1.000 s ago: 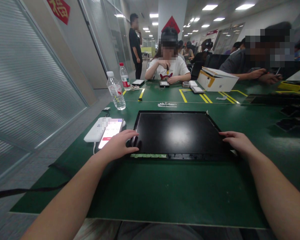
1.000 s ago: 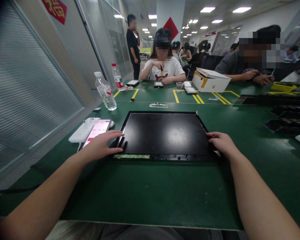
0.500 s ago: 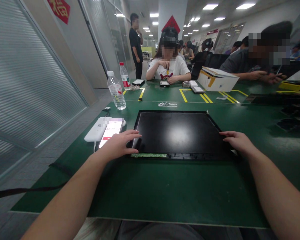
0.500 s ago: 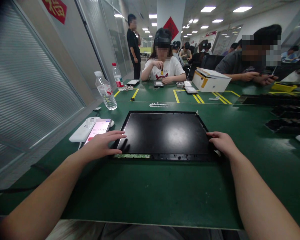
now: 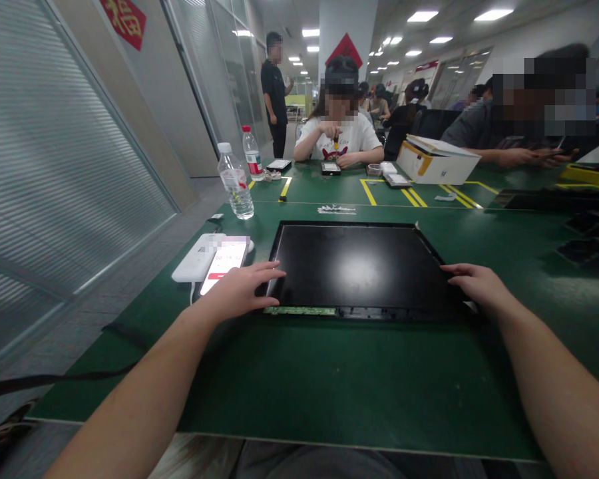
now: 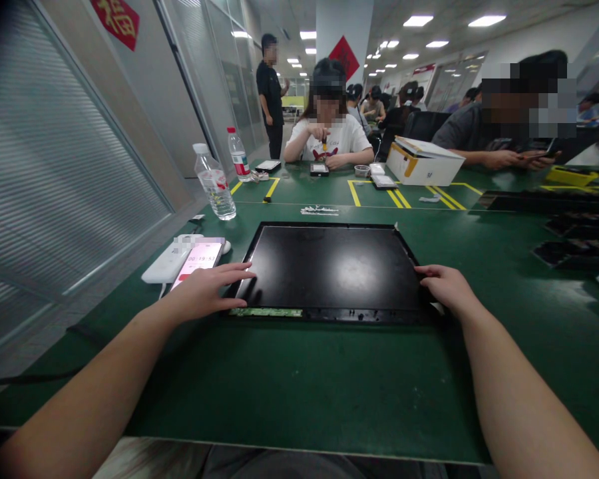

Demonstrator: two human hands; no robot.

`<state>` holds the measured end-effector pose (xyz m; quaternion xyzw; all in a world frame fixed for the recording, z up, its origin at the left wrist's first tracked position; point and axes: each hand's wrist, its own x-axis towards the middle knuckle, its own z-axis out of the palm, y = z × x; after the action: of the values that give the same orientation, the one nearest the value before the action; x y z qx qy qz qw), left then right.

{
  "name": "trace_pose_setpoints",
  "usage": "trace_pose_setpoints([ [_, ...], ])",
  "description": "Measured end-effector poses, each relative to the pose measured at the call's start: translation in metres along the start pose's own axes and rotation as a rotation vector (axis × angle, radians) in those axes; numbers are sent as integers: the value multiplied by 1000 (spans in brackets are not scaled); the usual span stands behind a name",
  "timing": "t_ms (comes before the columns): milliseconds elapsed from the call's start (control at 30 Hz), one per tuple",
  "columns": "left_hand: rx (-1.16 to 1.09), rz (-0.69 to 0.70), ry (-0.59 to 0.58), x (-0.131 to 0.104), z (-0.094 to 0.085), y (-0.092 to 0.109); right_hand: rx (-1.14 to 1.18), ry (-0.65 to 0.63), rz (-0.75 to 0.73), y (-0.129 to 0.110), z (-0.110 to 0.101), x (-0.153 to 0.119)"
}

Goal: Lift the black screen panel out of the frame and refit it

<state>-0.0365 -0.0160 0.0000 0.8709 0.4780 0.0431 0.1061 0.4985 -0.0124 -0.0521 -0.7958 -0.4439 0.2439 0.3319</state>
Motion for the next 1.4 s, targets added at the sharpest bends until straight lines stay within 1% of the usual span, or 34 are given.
trace_pose_setpoints([
  [233, 10, 6, -7, 0, 0, 0, 18, 0, -2, 0, 1, -1],
  [433, 9, 18, -5, -1, 2, -1, -17, 5, 2, -3, 0, -2],
  [867, -79, 46, 55, -2, 5, -5, 3, 7, -53, -1, -2, -3],
  [1033, -93, 16, 92, 0, 8, -8, -7, -5, -30, -1, -2, -2],
  [1133, -131, -17, 153, 1, 10, -7, -1, -12, -23, -1, -2, -3],
  [1267, -110, -92, 222, 5, 12, -4, 29, -33, -39, 3, -2, -1],
  [1400, -118, -143, 236, 8, 15, -4, 16, -47, -53, 6, -5, 3],
])
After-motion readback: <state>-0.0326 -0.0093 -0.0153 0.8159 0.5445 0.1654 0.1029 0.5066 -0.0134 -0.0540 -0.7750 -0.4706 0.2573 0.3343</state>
